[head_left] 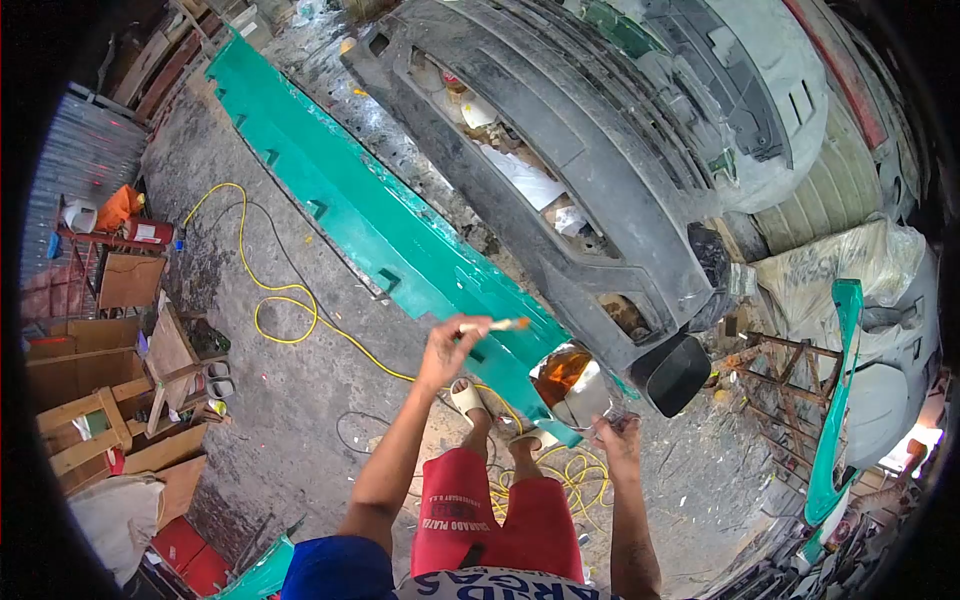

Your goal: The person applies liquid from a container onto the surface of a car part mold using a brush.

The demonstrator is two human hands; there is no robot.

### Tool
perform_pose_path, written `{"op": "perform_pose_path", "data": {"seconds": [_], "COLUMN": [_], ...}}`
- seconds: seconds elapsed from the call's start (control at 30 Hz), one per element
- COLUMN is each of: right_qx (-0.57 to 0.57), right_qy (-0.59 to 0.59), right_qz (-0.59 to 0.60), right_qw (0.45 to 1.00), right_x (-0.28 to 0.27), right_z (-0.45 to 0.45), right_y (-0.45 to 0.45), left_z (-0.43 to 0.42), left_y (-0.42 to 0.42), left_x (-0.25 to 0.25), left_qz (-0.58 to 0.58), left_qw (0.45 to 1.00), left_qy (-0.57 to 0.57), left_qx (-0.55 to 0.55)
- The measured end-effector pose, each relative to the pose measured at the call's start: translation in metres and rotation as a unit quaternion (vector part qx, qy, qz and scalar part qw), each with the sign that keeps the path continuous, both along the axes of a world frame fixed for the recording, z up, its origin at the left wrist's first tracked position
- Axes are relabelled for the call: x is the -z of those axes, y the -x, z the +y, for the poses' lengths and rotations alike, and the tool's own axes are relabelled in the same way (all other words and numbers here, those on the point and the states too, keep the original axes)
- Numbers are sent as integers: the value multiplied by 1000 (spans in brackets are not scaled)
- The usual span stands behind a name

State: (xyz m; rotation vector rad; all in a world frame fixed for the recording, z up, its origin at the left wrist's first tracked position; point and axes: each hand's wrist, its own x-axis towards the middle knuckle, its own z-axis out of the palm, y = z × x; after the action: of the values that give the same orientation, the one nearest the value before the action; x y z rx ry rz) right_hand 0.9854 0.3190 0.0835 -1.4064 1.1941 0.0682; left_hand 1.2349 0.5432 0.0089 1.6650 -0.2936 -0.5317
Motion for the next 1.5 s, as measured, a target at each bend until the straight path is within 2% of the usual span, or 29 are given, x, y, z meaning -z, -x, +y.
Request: {"op": "perform_pose_path", "data": {"seconds": [0.07,0.13,0.2,0.23,0.3,0.33,0.4,0.43,0.5,0.7,0.73,0.8,0.97,1.07,1.13,1.33,1.4,1.5], "right_qx": [17,42,49,58,55,57,67,69,75,85,87,81,85,78,70,83,85,100], "right_qy": [-2,-2,-4,-7,-16,-14,-11,-10,1,4,7,6,14,15,20,24,21,17], "right_qz": [13,17,0,-19,-24,-26,-19,-17,1,3,8,11,33,9,7,5,6,6], "right_qw": [1000,999,999,998,998,998,998,997,997,996,996,997,996,997,997,996,996,995], "right_x": [-7,-17,-23,-27,-38,-43,-63,-68,-74,-82,-81,-83,-82,-83,-79,-85,-87,-83], "right_z": [0,2,1,0,-2,-4,-4,-6,-12,-31,-37,-45,-69,-83,-94,-114,-117,-125], "right_y": [-2,-1,7,12,23,29,35,43,65,122,128,138,170,181,194,212,218,230], "left_z": [6,10,24,32,44,42,32,24,4,-62,-69,-86,-106,-87,-66,-21,-26,-43], "left_y": [-26,-50,-76,-88,-105,-108,-103,-93,-63,41,58,90,141,129,92,-25,-24,-2], "left_x": [24,55,72,74,75,65,48,48,47,47,47,45,40,43,55,51,39,33], "left_qz": [-8,-97,-66,-65,-49,-50,-159,-157,-239,-276,-274,-238,-251,-132,-146,-204,-227,-350], "left_qw": [999,988,983,983,964,964,939,940,925,921,919,947,952,985,983,939,918,852], "left_qy": [-18,-14,36,34,-26,-27,-112,-112,-143,-128,-132,-122,-121,-58,-36,-131,-172,-293], "left_qx": [-28,-116,-166,-168,-260,-261,-283,-280,-259,-242,-251,-178,-128,-99,-105,-245,-277,-255]}}
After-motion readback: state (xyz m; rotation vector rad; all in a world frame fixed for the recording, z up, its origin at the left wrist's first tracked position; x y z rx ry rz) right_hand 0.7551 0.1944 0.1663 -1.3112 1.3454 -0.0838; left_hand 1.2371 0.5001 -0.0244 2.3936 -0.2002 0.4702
